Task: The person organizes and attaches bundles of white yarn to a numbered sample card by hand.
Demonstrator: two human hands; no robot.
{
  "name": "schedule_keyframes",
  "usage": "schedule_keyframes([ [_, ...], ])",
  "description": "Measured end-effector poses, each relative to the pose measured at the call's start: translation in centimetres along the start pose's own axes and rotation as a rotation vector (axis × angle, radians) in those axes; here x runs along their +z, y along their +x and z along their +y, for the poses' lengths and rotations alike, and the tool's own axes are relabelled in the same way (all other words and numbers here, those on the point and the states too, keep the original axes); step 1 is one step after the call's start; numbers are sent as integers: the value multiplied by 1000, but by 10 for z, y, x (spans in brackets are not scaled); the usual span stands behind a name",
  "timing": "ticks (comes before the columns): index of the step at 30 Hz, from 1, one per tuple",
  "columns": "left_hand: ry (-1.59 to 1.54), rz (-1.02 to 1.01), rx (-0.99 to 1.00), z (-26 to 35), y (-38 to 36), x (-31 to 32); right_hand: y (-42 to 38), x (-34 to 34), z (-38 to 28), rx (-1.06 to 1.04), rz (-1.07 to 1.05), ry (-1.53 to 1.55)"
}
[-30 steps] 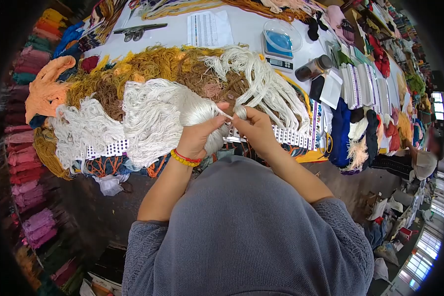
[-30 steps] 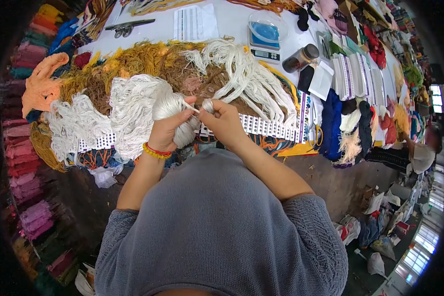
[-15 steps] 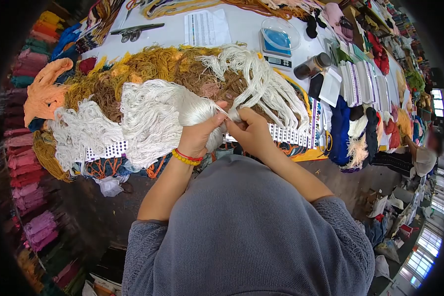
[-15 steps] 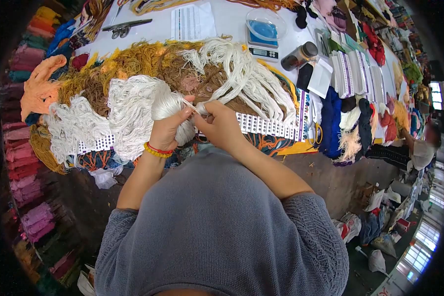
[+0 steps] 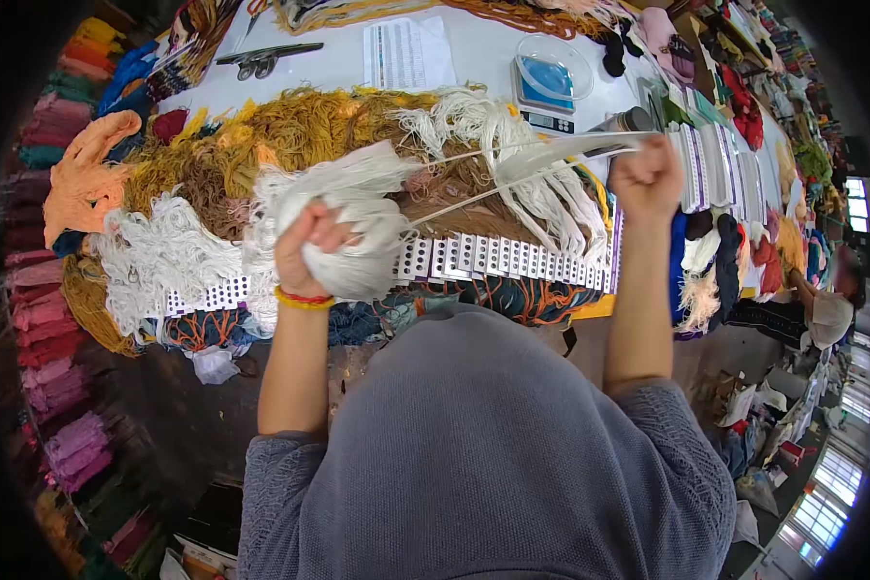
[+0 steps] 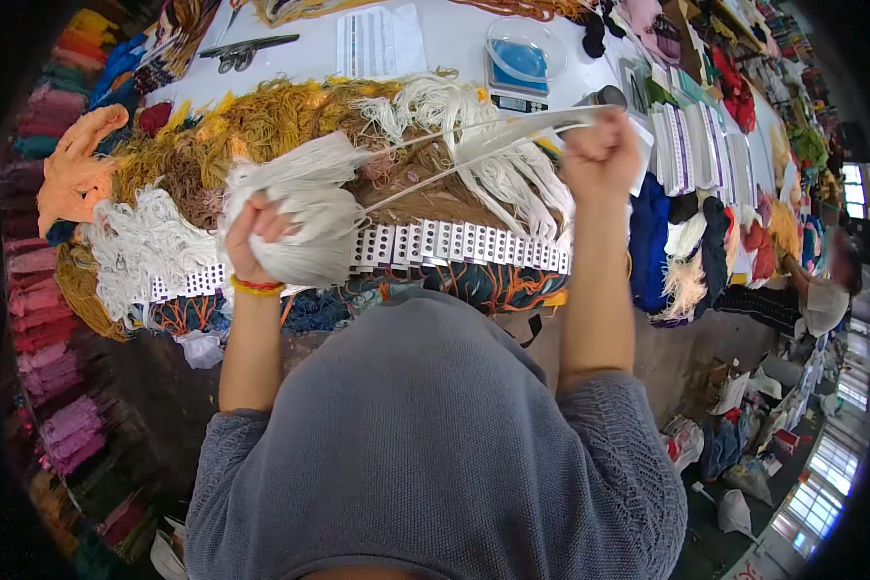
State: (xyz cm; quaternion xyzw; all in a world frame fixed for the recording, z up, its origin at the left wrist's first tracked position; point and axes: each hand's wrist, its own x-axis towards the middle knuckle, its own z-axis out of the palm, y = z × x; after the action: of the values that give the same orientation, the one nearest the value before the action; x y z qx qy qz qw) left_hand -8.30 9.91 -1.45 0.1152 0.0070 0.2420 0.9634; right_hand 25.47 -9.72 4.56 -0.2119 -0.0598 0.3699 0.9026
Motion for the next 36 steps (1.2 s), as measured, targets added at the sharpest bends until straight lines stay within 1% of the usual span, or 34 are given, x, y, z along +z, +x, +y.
schedule_keyframes([
  [1, -40, 15, 28, 6, -3, 6, 8, 7, -15, 4, -71, -86],
  [2, -57, 27, 10, 7, -3, 9, 10, 7, -14, -54, 35, -643],
  [3, 11, 43, -23, 5, -2, 6, 13, 8, -9, -115, 145, -1199],
  [5, 132, 39, -84, -5, 5, 8, 11, 20, 16, 113, -394, -2357],
  [6, 171, 64, -91, -11, 8, 11, 7, 10, 27, -24, -724, -2492],
  [8, 277, 95, -89, -21, 16, 22, -11, 43, 55, 11, -773, -2436],
  [10, 455, 135, -103, -29, 25, 36, -30, 63, 75, 76, -911, -2275],
  [11, 493, 88, -142, -34, 30, 40, -37, 77, 82, 187, -1001, -2262],
  [13, 708, 75, -203, -47, 38, 54, -49, 85, 91, 114, -1025, -2159],
  [15, 743, 63, -199, -53, 40, 61, -54, 92, 93, 103, -1026, -2142],
  [17, 933, -39, -430, -52, 40, 55, -56, 90, 94, -61, -1044, -2068],
  [18, 876, -58, -359, -53, 39, 55, -56, 90, 93, -64, -1039, -2072],
  [19, 875, -62, -363, -51, 39, 55, -57, 88, 91, -48, -1026, -2062],
  [21, 838, -10, -458, -45, 38, 55, -59, 89, 91, -31, -1009, -2054],
  [22, 837, -13, -461, -45, 37, 53, -61, 90, 91, -19, -1016, -2088],
  [24, 885, 31, -379, -44, 37, 47, -63, 91, 92, -5, -1015, -2125],
  [25, 885, 26, -383, -41, 37, 45, -63, 91, 93, 23, -1020, -2215],
  [26, 865, 60, -324, -38, 38, 43, -63, 91, 95, 52, -1024, -2306],
  [27, 843, 93, -265, -36, 39, 42, -64, 91, 96, 52, -1016, -2309],
  [29, 786, 90, -251, -31, 38, 46, -65, 92, 98, -41, -1036, -2366],
  [30, 785, 91, -250, -27, 36, 44, -65, 91, 98, -39, -1030, -2369],
  [31, 785, 93, -249, -22, 34, 42, -64, 89, 98, -135, -967, -2297],
  [32, 728, 84, -200, -14, 32, 36, -63, 85, 98, -227, -903, -2222],
  [33, 648, 96, -184, -3, 27, 35, -59, 78, 99, -321, -820, -2009],
  [34, 567, 110, -166, 10, 22, 34, -57, 68, 99, -164, -615, -1715],
  [35, 565, 128, -91, 25, 18, 28, -55, 62, 98, -20, -416, -1410],
  [36, 577, 201, -32, 40, 13, 24, -53, 59, 94, 96, -160, -1018],
])
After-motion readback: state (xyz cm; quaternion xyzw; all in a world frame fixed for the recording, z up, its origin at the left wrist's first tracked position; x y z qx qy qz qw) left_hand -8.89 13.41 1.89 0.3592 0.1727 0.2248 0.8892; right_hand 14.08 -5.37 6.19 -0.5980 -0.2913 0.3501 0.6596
